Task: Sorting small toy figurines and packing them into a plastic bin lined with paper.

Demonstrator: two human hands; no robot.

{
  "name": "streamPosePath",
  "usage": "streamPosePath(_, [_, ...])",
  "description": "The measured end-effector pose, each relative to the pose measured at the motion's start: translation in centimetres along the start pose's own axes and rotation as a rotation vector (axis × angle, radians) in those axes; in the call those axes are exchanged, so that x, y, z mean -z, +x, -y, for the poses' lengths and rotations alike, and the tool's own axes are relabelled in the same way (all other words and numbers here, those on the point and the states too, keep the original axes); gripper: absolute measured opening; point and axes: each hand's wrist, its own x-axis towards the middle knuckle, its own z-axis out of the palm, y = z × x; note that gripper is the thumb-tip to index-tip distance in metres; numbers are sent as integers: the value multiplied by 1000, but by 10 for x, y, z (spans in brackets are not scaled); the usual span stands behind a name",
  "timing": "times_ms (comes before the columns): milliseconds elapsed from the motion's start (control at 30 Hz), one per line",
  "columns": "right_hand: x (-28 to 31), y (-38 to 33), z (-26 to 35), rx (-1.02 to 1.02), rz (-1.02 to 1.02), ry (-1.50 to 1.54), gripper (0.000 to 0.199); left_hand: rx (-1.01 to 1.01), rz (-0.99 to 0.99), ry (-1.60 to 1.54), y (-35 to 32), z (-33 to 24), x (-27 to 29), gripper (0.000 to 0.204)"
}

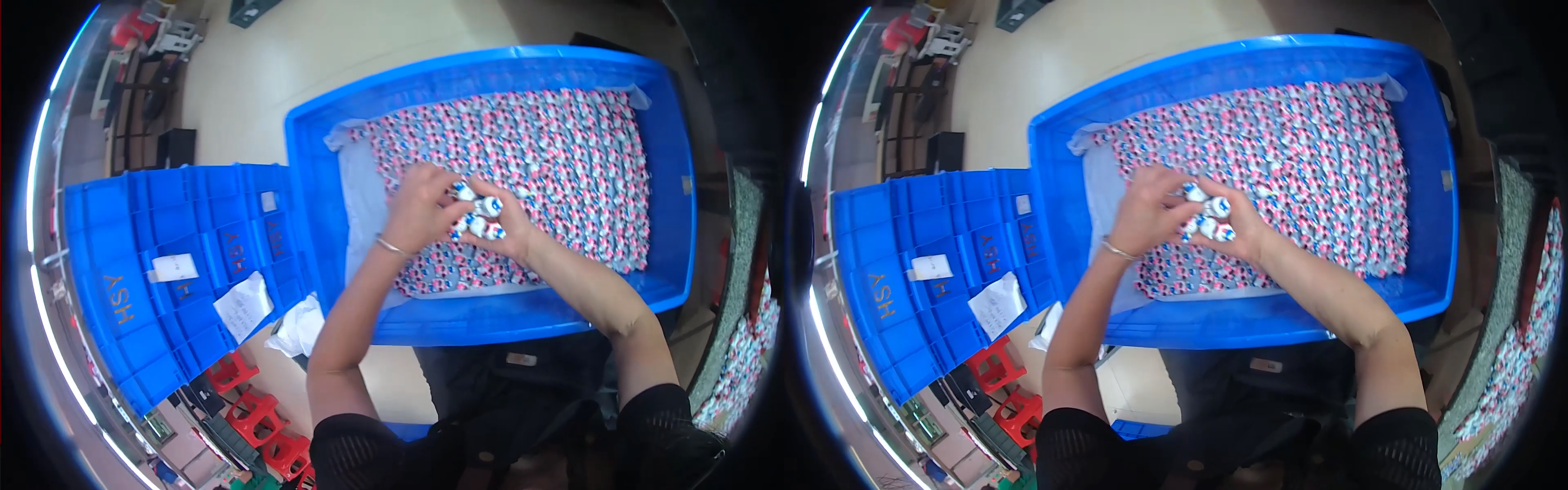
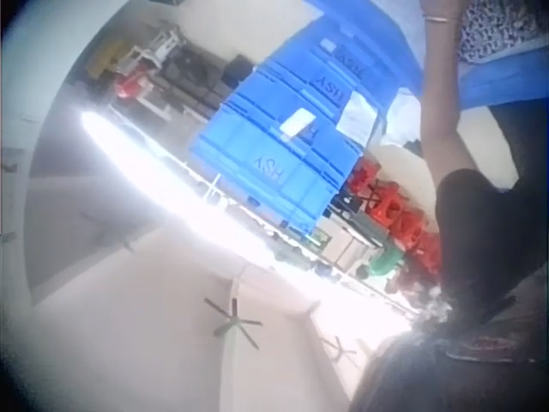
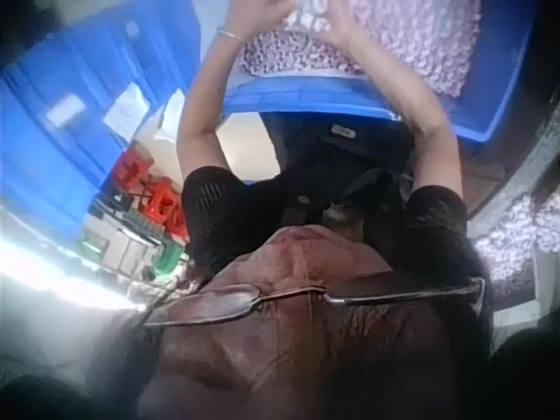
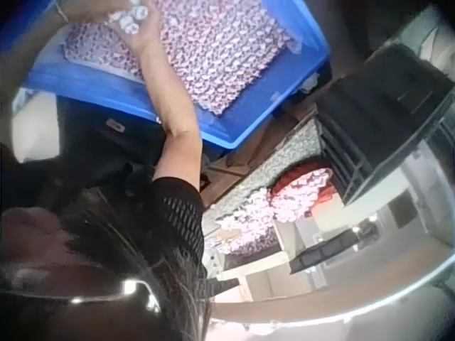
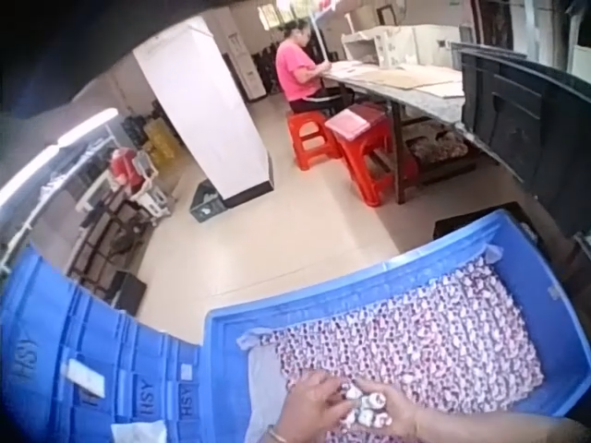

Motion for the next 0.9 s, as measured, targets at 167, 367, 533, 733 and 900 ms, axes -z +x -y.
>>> streamPosePath(167, [6, -3, 0, 0, 2, 104, 27, -25, -26, -29, -4, -11, -21, 28])
streamPosePath(367, [4, 0, 3, 30, 377, 247, 41, 383, -338, -501, 2, 18, 5, 24])
streamPosePath(533, [-4, -2, 4, 21, 334, 265, 48, 394, -451, 103, -20, 131, 25, 27])
streamPosePath(733, [0, 0, 4, 18, 386, 285, 47, 336, -443, 424, -9, 150, 6, 23])
streamPosePath(900, [0, 2, 9, 34, 352, 296, 46, 199, -641, 473, 10, 98, 14, 25])
